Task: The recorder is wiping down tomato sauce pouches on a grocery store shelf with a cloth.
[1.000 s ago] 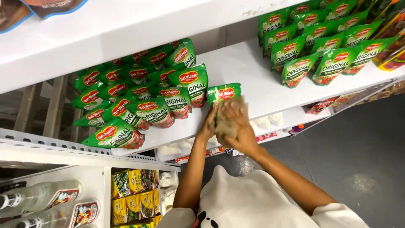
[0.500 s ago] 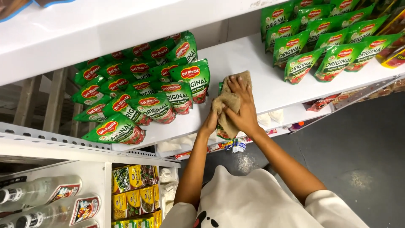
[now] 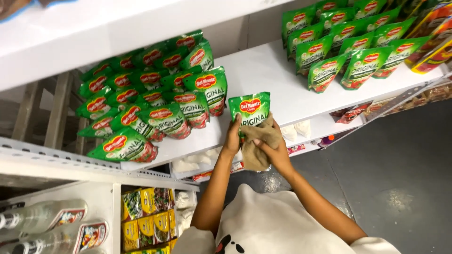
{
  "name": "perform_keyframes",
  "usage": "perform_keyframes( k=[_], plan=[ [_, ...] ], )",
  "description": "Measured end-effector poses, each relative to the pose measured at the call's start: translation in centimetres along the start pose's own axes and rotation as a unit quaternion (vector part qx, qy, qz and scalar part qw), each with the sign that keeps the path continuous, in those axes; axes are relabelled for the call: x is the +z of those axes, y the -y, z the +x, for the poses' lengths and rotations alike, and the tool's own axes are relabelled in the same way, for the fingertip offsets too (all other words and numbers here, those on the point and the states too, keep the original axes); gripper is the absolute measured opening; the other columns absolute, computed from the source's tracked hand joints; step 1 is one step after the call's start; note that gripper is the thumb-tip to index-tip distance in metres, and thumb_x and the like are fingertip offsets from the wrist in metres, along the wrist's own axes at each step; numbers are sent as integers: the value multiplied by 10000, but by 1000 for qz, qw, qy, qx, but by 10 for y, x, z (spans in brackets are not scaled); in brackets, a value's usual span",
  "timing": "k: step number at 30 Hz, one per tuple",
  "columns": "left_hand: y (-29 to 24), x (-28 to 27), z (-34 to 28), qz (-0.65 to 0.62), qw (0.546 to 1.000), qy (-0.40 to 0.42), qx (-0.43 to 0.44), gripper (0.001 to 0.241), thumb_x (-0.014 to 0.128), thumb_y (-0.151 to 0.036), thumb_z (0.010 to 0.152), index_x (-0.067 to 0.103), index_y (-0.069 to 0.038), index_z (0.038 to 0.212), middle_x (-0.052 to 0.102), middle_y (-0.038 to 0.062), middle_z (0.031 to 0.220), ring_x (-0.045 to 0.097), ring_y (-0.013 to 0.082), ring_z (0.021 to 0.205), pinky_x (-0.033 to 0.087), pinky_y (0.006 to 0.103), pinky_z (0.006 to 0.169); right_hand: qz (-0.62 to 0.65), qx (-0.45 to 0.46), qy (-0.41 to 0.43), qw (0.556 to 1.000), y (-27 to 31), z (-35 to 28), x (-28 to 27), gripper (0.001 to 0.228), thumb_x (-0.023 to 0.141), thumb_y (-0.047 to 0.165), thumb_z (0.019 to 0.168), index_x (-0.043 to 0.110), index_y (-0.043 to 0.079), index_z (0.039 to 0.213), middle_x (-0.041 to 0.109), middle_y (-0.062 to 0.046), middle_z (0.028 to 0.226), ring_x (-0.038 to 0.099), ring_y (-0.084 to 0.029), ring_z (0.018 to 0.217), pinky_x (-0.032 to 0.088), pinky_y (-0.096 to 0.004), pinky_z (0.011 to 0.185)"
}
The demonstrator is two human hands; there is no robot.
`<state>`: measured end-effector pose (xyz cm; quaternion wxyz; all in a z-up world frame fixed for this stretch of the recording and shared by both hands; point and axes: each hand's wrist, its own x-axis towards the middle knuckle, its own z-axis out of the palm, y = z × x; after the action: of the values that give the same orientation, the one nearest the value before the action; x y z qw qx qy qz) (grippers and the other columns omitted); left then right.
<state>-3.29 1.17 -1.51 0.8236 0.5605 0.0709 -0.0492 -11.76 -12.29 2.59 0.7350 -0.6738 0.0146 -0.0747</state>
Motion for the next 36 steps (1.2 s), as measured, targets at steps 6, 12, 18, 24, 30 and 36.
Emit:
perform_keyframes(
  k=[6,12,18,24,30,36],
  plan=[
    [-29,34,-9,129,991,-17,18,713,620,-674,945,627,-12,1210,632,164,1141,608,235,1134,435,368,1075,55,169,-12,984,-23,-4,-40,817,940,165,675,588,41,1402,700,-217,1223,695,-349,1089,567,-546,885],
    [-81,56,-20,171,950,163,204,211,740,-254,967,744,-52,908,721,1,779,607,62,799,541,310,759,38,106,-66,991,12,26,-53,589,925,138,675,715,31,1215,750,-178,1048,708,-280,923,570,-487,830],
    [-76,66,16,117,954,151,233,247,676,-263,1016,790,-65,923,723,-37,779,576,31,777,539,277,758,0,1,-63,998,16,74,-73,577,921,64,669,714,132,1204,750,-77,1005,685,-170,940,564,-384,877],
    [-56,87,61,88,959,135,232,319,707,-183,1008,699,-24,1284,728,108,1210,615,154,1167,487,385,1051,-226,-51,-68,970,-5,104,-81,577,873,81,698,650,81,1231,725,-231,1041,692,-453,1034,536,-542,908],
    [27,39,87,245,944,95,202,444,859,-197,876,657,44,1189,725,223,1090,670,326,1129,508,505,973,-164,-33,-57,984,-7,108,-90,452,871,135,730,688,115,1143,746,-128,947,714,-297,935,544,-443,874],
    [-7,66,79,282,933,70,210,293,886,-194,821,727,29,925,754,182,792,739,236,821,575,404,733,-8,28,-33,999,-10,120,-115,385,845,150,778,682,102,1124,743,-138,985,684,-263,940,534,-467,901]
  ],
)
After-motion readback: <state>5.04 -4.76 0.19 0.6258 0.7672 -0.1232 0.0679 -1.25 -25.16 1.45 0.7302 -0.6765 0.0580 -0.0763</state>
